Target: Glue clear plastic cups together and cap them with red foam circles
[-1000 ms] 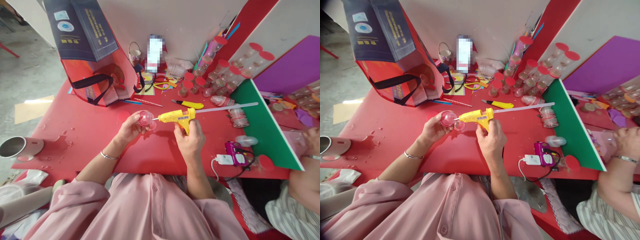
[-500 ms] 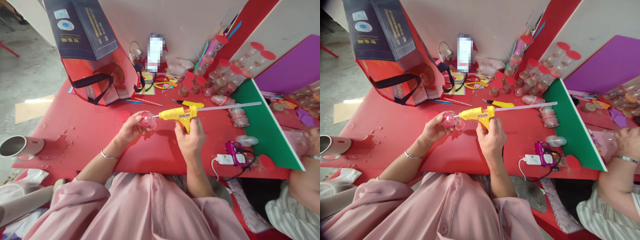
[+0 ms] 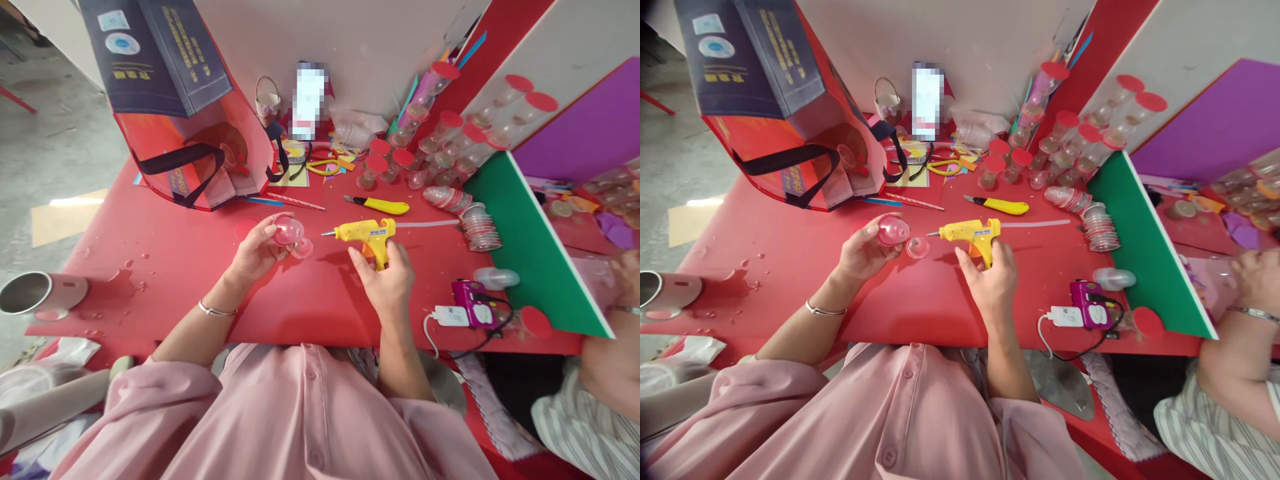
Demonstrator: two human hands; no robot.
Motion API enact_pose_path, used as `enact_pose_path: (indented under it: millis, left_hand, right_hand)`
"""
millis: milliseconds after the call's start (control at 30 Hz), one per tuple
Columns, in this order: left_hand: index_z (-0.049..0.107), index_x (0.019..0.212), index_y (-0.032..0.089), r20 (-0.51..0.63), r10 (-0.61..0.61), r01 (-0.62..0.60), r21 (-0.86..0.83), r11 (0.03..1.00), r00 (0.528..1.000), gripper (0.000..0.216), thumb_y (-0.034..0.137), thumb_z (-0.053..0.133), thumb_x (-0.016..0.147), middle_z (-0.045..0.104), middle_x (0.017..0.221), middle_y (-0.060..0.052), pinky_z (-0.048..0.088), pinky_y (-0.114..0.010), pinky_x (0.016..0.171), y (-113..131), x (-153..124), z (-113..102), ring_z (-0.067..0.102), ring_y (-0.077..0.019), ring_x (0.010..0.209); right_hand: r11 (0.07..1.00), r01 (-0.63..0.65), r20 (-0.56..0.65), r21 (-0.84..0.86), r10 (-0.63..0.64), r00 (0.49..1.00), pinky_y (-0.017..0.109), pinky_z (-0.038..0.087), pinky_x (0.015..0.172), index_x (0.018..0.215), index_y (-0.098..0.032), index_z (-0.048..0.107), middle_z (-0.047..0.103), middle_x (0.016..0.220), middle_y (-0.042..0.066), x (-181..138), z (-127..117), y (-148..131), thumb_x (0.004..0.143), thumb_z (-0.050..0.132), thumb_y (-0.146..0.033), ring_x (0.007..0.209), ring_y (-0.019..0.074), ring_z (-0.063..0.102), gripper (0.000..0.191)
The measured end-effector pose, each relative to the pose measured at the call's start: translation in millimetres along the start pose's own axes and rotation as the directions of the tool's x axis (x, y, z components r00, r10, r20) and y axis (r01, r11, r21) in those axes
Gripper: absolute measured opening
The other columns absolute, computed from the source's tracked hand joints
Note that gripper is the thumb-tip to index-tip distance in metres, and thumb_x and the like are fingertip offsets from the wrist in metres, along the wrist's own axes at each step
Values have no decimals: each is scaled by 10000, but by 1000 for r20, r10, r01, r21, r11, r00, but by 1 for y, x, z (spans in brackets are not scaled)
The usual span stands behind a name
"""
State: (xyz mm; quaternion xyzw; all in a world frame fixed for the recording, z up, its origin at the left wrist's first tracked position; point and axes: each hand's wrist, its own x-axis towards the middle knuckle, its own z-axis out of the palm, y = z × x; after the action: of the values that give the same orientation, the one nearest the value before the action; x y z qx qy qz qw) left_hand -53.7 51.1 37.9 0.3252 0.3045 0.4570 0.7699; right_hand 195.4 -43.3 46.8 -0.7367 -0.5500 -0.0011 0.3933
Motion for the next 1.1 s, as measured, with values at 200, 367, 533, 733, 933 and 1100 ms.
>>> enact_pose_path:
  millis: [200, 367, 533, 733, 933, 1100]
  left_hand:
    - [739, 1190, 217, -79, 253, -225, 262, 938, 964, 499, 340, 870, 724, 710, 957, -50, 457, -201, 533, -2, 5, -6, 614, -112, 692]
    - [778, 1101, 219, -54, 428, -312, 603, 734, 902, 472, 337, 931, 670, 690, 1016, -53, 485, -218, 664, -6, 3, -2, 576, -129, 800]
    - [783, 1127, 229, 16, 445, -281, 795, 538, 896, 465, 355, 909, 697, 674, 1096, -72, 450, -226, 598, -5, -4, 7, 545, -144, 778]
    - [777, 1129, 223, 96, 468, -308, 861, 403, 879, 510, 388, 932, 671, 672, 1150, -85, 450, -249, 603, -10, -3, 7, 554, -144, 772]
    - [680, 1297, 218, 262, 483, -431, 857, 282, 836, 762, 648, 860, 694, 694, 1155, -102, 498, -273, 618, -21, -3, 0, 592, -157, 784]
    - [484, 1508, 223, 345, 360, -443, 864, 238, 867, 1056, 741, 830, 656, 610, 1407, -181, 570, -391, 868, -24, 8, -15, 656, -286, 1121]
  right_hand:
    - [984, -93, 62, -149, 103, 993, 364, 509, 730, 1039, -156, 716, 652, 869, 76, -17, 10, 61, 775, 679, -791, 769, 228, 608, 688]
    - [937, -54, 106, -345, 96, 990, 413, 508, 801, 1187, -116, 719, 711, 1000, 155, -21, 11, 84, 839, 704, -652, 916, 295, 643, 639]
    - [938, -17, 36, -348, 32, 999, 507, 468, 967, 1317, -147, 664, 698, 1197, 189, -21, -5, 62, 883, 695, -628, 1123, 357, 610, 649]
    - [939, 330, 278, 95, -343, 897, 459, 436, 1138, 1544, -225, 438, 589, 1479, 128, -12, 10, -7, 936, 715, -448, 1318, 284, 557, 704]
    - [873, 409, 296, 264, -477, 827, 471, 469, 1121, 1467, -301, 565, 554, 1536, 92, -3, 60, -41, 982, 660, -281, 1304, 275, 582, 495]
    - [872, 267, 136, 411, -349, 927, 466, 508, 1124, 1336, -298, 684, 636, 1441, 75, 9, 59, -23, 994, 653, -395, 1284, 265, 619, 357]
